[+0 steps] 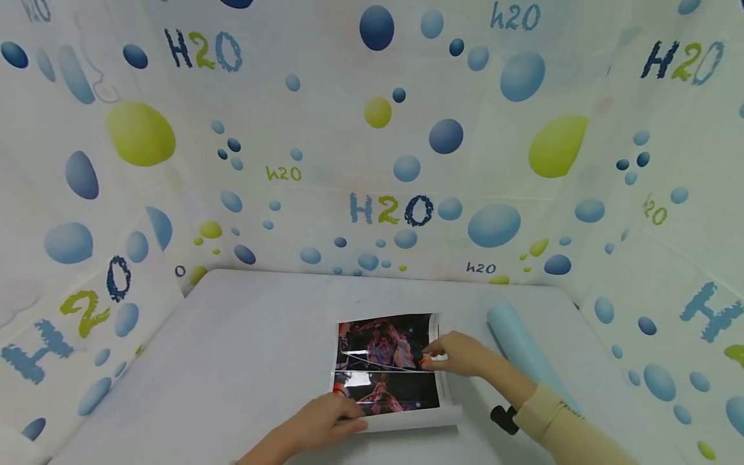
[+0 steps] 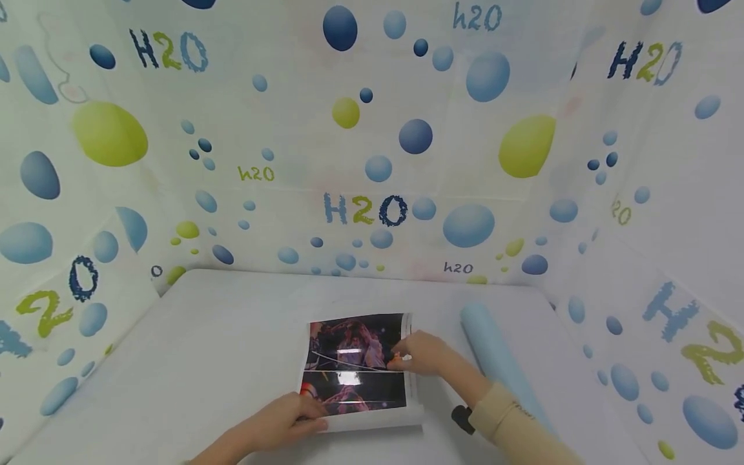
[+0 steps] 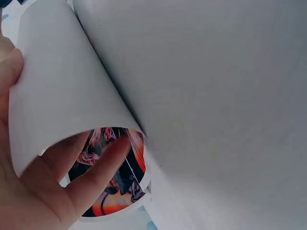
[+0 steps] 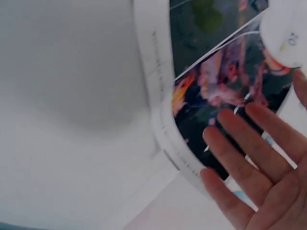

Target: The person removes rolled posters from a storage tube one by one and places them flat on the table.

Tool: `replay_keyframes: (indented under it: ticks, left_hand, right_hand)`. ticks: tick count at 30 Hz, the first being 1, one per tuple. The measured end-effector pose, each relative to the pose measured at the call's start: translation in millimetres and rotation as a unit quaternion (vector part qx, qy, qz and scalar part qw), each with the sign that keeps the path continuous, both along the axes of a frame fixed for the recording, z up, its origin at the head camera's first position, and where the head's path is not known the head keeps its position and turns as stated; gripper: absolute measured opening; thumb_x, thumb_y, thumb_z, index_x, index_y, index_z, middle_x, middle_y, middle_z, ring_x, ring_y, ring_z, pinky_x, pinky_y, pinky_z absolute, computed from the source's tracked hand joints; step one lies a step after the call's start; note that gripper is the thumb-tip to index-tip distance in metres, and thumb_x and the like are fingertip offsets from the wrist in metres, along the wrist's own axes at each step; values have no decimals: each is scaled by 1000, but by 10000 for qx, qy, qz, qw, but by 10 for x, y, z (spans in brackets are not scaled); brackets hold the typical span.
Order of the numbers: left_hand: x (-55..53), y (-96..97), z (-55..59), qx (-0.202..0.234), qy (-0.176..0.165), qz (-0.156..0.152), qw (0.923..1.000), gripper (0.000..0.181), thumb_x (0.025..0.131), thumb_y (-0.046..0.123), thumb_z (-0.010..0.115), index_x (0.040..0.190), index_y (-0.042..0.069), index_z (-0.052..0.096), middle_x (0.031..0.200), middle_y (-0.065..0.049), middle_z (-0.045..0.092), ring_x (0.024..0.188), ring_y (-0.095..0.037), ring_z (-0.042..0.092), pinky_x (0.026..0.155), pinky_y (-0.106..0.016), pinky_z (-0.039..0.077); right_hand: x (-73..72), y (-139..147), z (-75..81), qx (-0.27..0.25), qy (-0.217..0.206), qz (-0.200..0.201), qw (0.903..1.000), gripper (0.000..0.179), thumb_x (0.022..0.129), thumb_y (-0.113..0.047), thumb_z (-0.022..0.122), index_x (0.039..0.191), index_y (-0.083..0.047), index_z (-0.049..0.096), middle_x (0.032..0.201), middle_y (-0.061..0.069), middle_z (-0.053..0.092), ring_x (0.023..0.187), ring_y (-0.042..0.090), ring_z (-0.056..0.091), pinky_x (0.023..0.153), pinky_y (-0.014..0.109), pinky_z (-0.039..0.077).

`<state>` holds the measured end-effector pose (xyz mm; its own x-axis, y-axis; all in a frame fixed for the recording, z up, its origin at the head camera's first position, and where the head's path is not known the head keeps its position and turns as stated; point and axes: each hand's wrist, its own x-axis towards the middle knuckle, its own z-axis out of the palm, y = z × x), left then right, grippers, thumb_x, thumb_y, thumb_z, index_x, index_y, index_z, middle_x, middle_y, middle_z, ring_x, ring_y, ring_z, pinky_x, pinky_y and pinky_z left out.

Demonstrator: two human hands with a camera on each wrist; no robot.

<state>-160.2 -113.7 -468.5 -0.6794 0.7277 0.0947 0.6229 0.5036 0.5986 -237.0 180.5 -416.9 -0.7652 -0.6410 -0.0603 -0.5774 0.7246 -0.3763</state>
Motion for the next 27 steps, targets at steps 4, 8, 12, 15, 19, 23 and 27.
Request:
replay_keyframes:
  ticks: [4, 8, 12, 15, 19, 23, 27]
  left_hand:
    - [-12, 27, 35, -93, -165, 133, 9997, 29, 93, 32, 51, 85, 13, 72, 76, 16, 60, 63, 6, 49, 56, -16, 43]
    - [-72, 37, 13, -70, -400, 92, 9991, 27, 92, 30, 54, 86, 10, 72, 76, 14, 62, 61, 6, 48, 56, -16, 43]
    - [-148, 32, -25, 64, -855, 71, 9963, 25, 91, 29, 56, 82, 11, 71, 68, 14, 59, 54, 5, 43, 52, -16, 38]
    - [-185, 28, -43, 126, -1234, 147, 9922, 23, 89, 30, 58, 80, 12, 69, 65, 16, 55, 53, 3, 41, 51, -17, 36]
    - [-199, 43, -61, 105, -1376, 218, 9902, 19, 87, 30, 61, 88, 12, 70, 73, 15, 60, 59, 3, 46, 56, -19, 40]
    - [-167, 63, -46, -123, -712, 293, 9970, 25, 85, 33, 62, 99, 12, 68, 81, 12, 63, 65, 3, 49, 61, -20, 43]
    - [-76, 136, 15, -694, 1269, 475, 9883, 30, 81, 36, 67, 102, 15, 65, 87, 10, 60, 75, -2, 53, 61, -21, 45]
  right_hand:
    - [146, -18, 30, -789, -633, 624, 9929, 38, 88, -36, 58, 105, -3, 68, 91, -2, 68, 83, 7, 62, 74, 31, 51]
    - [318, -87, -13, -1153, -1230, 826, 9822, 36, 88, -32, 60, 107, -3, 66, 85, -11, 66, 75, -1, 59, 68, 22, 49]
    - [442, -158, -111, -1132, -1534, 704, 9791, 31, 85, -26, 64, 108, -4, 66, 83, -13, 64, 69, -2, 56, 63, 18, 48]
    - [487, -197, -207, -1032, -1583, 574, 9803, 22, 83, -21, 67, 100, -7, 70, 78, -15, 62, 63, -3, 52, 59, 17, 46]
    - [496, -224, -310, -1015, -1638, 488, 9800, 10, 83, -16, 67, 88, -8, 71, 73, -16, 59, 59, -3, 47, 56, 16, 44]
    - [465, -221, -371, -1197, -1830, 566, 9742, 7, 83, -13, 67, 84, -7, 70, 72, -14, 60, 59, -4, 47, 57, 16, 45]
    - [404, -193, -413, -1343, -2098, 655, 9663, 9, 84, -12, 66, 85, -4, 69, 74, -13, 60, 60, -4, 48, 59, 16, 45]
